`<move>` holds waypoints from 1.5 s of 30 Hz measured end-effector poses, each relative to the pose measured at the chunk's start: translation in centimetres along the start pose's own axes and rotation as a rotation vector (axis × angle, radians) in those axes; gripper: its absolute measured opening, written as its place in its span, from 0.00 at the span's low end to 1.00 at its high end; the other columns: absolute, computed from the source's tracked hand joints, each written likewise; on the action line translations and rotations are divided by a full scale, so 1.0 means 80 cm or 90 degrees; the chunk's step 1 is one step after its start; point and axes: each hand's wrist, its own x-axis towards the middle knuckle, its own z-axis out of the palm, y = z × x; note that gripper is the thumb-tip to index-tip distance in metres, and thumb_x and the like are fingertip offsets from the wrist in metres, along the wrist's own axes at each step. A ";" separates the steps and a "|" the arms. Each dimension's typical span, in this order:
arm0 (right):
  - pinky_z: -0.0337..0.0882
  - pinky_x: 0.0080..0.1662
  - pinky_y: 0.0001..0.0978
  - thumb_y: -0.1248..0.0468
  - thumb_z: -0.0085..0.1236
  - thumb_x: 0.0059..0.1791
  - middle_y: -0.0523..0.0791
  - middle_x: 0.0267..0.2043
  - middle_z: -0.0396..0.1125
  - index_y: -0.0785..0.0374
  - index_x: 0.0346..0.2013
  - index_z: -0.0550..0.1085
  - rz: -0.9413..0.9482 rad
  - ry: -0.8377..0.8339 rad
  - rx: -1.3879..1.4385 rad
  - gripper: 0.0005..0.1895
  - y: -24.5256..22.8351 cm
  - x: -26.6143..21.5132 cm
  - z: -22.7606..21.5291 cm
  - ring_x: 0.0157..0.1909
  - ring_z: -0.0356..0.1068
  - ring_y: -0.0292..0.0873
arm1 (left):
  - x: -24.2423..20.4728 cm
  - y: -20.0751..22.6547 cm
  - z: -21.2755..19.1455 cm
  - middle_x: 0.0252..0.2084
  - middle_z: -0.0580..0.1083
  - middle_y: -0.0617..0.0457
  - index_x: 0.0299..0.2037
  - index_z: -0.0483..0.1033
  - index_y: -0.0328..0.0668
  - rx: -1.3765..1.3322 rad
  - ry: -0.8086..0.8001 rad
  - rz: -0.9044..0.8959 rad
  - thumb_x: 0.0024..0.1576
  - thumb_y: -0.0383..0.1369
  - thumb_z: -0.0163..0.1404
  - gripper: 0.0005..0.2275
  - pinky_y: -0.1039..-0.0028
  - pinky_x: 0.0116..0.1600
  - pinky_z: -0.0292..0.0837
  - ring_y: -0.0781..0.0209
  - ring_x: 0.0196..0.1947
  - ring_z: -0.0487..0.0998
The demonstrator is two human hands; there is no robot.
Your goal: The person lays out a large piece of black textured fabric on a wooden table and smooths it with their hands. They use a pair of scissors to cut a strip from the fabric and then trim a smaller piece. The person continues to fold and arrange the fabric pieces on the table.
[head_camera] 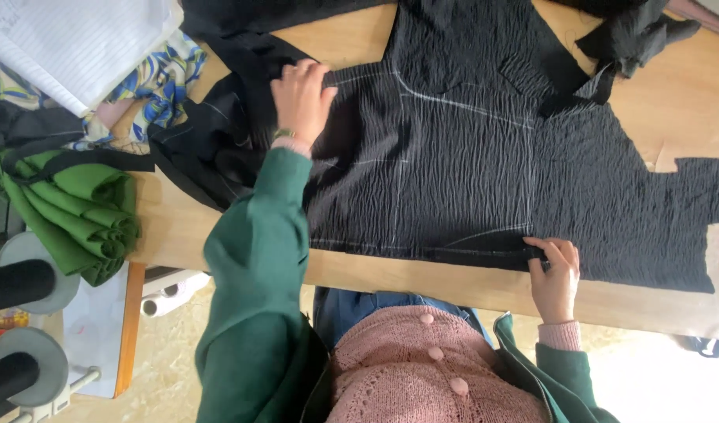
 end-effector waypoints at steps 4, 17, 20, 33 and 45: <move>0.65 0.55 0.46 0.78 0.52 0.49 0.50 0.45 0.63 0.61 0.52 0.80 -0.010 0.012 -0.010 0.20 0.000 0.000 0.001 0.51 0.62 0.51 | 0.039 0.016 0.063 0.40 0.77 0.52 0.42 0.81 0.54 -0.113 -0.097 -0.064 0.54 0.42 0.62 0.09 0.51 0.37 0.66 0.44 0.44 0.72; 0.67 0.55 0.46 0.80 0.51 0.46 0.49 0.46 0.63 0.60 0.52 0.79 0.012 0.021 -0.002 0.23 -0.004 -0.003 0.004 0.50 0.62 0.51 | 0.074 0.111 0.033 0.29 0.57 0.54 0.21 0.61 0.44 -0.044 0.136 0.215 0.40 0.11 0.55 0.17 0.72 0.23 0.54 0.62 0.18 0.54; 0.67 0.55 0.47 0.79 0.51 0.48 0.49 0.46 0.63 0.60 0.52 0.79 0.026 0.009 -0.003 0.22 -0.001 -0.003 0.004 0.51 0.61 0.50 | 0.033 0.111 0.003 0.53 0.67 0.51 0.49 0.74 0.48 -0.046 0.083 0.131 0.52 0.20 0.55 0.16 0.60 0.40 0.66 0.50 0.39 0.73; 0.70 0.55 0.41 0.79 0.56 0.48 0.44 0.47 0.67 0.53 0.53 0.80 0.011 0.012 0.053 0.23 0.012 0.003 0.002 0.51 0.68 0.49 | -0.266 0.025 -0.095 0.48 0.73 0.54 0.48 0.79 0.51 -0.308 -0.067 0.328 0.62 0.37 0.52 0.08 0.59 0.62 0.66 0.54 0.54 0.76; 0.71 0.43 0.43 0.73 0.62 0.56 0.51 0.35 0.70 0.67 0.57 0.75 0.077 0.020 0.185 0.14 -0.027 0.018 -0.011 0.38 0.71 0.48 | -0.287 -0.010 -0.091 0.42 0.74 0.53 0.44 0.78 0.45 -0.180 -0.028 0.403 0.61 0.32 0.52 0.05 0.59 0.64 0.71 0.57 0.49 0.78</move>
